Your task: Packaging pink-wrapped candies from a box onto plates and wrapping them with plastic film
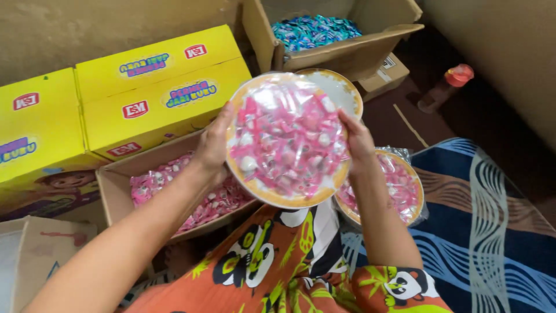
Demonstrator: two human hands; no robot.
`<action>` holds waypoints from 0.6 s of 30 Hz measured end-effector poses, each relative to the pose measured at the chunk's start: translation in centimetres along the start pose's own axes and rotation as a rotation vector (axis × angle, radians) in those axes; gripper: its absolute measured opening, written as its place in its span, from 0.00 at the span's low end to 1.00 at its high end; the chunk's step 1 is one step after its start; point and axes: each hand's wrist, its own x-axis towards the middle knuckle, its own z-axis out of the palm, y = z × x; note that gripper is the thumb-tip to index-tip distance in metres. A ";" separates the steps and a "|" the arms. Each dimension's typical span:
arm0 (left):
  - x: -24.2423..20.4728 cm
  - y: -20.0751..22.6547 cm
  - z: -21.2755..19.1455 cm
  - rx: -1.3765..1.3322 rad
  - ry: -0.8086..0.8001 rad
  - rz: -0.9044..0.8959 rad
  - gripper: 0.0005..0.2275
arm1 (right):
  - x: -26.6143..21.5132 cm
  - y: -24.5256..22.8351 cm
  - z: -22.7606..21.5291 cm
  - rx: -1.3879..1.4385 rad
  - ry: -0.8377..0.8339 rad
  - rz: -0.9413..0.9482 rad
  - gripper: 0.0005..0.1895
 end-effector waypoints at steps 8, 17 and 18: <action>5.0 -9.9 12.9 -0.251 -0.349 -0.080 0.22 | -6.3 -14.2 -10.1 -0.180 0.181 -0.271 0.18; 3.5 -24.7 16.2 -0.496 -0.253 -0.435 0.23 | -9.7 -12.0 -21.4 -0.335 0.413 -0.046 0.20; 4.3 -26.7 16.2 -0.491 -0.258 -0.434 0.23 | -9.4 -11.2 -22.1 -0.331 0.413 -0.051 0.20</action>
